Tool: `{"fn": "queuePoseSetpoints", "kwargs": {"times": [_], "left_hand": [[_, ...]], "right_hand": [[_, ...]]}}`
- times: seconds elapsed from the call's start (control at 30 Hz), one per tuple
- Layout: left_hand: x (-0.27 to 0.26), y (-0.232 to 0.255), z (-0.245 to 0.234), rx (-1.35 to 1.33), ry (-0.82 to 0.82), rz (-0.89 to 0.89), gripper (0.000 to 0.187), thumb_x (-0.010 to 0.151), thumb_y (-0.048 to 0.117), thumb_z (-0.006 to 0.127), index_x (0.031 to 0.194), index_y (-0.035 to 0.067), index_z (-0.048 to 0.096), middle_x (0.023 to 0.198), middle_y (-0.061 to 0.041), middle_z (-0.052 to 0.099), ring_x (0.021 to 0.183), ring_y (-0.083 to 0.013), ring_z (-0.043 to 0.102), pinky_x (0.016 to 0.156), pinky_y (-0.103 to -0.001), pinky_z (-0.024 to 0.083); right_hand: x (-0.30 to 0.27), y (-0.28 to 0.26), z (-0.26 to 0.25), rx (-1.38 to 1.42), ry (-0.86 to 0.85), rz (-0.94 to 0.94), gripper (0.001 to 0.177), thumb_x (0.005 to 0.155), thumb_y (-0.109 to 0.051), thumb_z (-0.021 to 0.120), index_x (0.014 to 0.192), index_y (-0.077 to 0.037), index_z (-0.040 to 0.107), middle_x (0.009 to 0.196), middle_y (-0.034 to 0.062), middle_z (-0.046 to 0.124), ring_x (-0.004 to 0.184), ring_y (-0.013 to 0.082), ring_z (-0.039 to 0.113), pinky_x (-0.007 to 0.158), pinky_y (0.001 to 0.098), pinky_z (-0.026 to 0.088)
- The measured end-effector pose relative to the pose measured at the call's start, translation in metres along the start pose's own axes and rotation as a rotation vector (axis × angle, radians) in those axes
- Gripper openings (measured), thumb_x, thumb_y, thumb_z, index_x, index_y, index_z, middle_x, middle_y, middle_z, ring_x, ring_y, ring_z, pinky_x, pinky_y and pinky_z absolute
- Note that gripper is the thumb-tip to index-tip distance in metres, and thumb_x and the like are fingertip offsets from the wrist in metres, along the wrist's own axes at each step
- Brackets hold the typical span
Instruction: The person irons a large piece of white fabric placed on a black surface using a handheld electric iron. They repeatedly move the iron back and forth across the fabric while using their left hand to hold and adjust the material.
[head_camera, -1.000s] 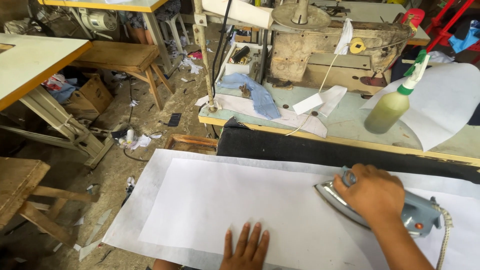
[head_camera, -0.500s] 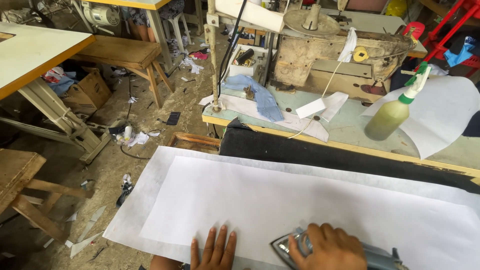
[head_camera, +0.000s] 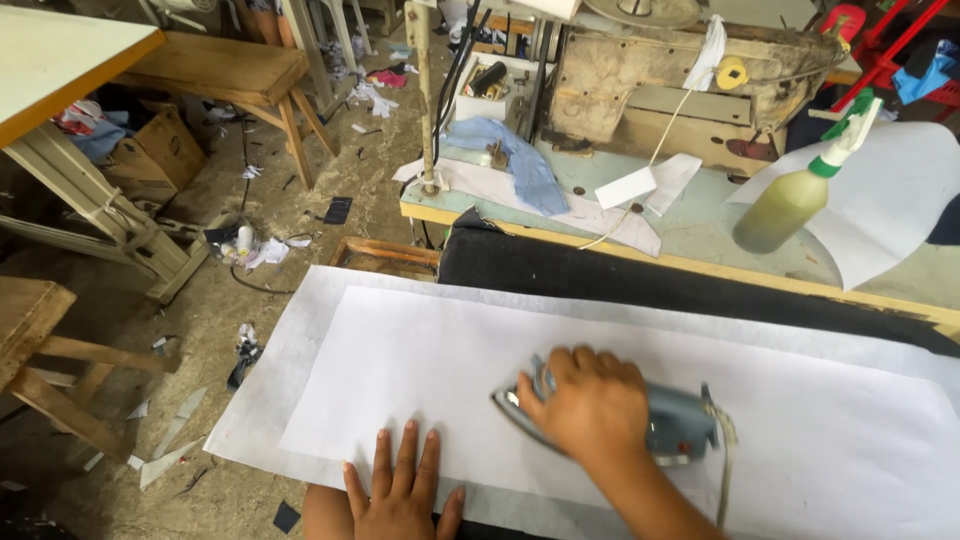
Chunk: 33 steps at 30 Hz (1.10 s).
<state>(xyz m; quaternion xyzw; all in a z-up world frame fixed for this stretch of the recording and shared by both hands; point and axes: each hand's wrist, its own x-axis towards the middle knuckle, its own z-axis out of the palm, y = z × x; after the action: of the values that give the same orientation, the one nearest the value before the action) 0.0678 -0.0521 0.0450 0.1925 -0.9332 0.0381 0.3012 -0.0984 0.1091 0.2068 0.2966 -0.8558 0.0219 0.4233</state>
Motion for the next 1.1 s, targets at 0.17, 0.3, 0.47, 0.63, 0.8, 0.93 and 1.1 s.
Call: {"fn": "queuePoseSetpoints", "kwargs": {"times": [0.17,0.3,0.47,0.63,0.8,0.93,1.1], "left_hand": [[0.002,0.002,-0.018,-0.17,-0.055,-0.002,0.077,0.08,0.061,0.056,0.15,0.03,0.047,0.16,0.004,0.044,0.151,-0.0291,0.037,0.118,-0.064,0.027],[0.0,0.001,-0.008,-0.446,0.204,-0.007,0.044,0.091,0.041,0.046,0.121,0.019,0.069,0.132,-0.002,0.067,0.136,-0.0327,0.053,0.123,-0.056,0.022],[0.001,0.002,-0.001,-0.475,0.24,-0.024,0.042,0.095,0.042,0.041,0.112,0.021,0.072,0.123,-0.002,0.071,0.133,-0.0348,0.055,0.126,-0.063,0.011],[0.003,0.001,0.002,-0.457,0.31,-0.008,0.041,0.096,0.041,0.04,0.109,0.021,0.073,0.119,-0.003,0.072,0.129,-0.0351,0.058,0.126,-0.061,0.01],[0.0,0.001,0.005,-0.477,0.297,-0.027,0.04,0.094,0.041,0.043,0.101,0.02,0.077,0.112,-0.003,0.074,0.127,-0.0348,0.059,0.127,-0.06,0.011],[0.0,0.001,0.014,-0.455,0.393,-0.004,0.043,0.095,0.041,0.042,0.093,0.019,0.078,0.103,-0.003,0.076,0.12,-0.0351,0.063,0.128,-0.058,0.011],[-0.001,0.001,0.012,-0.44,0.376,0.006,0.042,0.094,0.041,0.044,0.094,0.018,0.079,0.102,-0.004,0.076,0.119,-0.0352,0.064,0.129,-0.058,0.012]], "right_hand": [[0.027,0.017,0.053,-0.029,0.056,0.004,0.037,0.079,-0.051,0.068,0.068,-0.016,0.067,0.059,0.0031,0.055,0.051,0.0285,0.055,0.046,0.0433,0.039],[0.05,0.025,0.09,-0.099,0.153,-0.004,0.04,0.074,-0.053,0.076,0.063,-0.018,0.058,0.056,-0.0009,0.048,0.049,0.0223,0.05,0.045,0.0372,0.035],[0.068,0.029,0.124,-0.077,0.134,0.04,0.038,0.074,-0.052,0.075,0.063,-0.018,0.059,0.057,-0.0017,0.052,0.05,0.0225,0.052,0.045,0.0385,0.036],[0.076,0.026,0.131,-0.07,0.082,0.081,0.038,0.077,-0.052,0.072,0.063,-0.02,0.059,0.056,-0.0037,0.053,0.051,0.021,0.053,0.047,0.0366,0.037],[0.069,0.016,0.115,-0.092,0.118,0.066,0.039,0.075,-0.054,0.071,0.064,-0.018,0.06,0.059,0.0,0.054,0.052,0.0246,0.053,0.048,0.0403,0.037],[0.058,0.005,0.094,-0.093,0.137,0.068,0.04,0.074,-0.053,0.07,0.064,-0.016,0.058,0.06,0.0026,0.052,0.051,0.0268,0.051,0.048,0.042,0.036],[0.041,-0.011,0.064,0.001,0.116,0.095,0.037,0.073,-0.051,0.07,0.063,-0.016,0.059,0.061,0.0009,0.052,0.053,0.0248,0.051,0.05,0.0396,0.037]]}}
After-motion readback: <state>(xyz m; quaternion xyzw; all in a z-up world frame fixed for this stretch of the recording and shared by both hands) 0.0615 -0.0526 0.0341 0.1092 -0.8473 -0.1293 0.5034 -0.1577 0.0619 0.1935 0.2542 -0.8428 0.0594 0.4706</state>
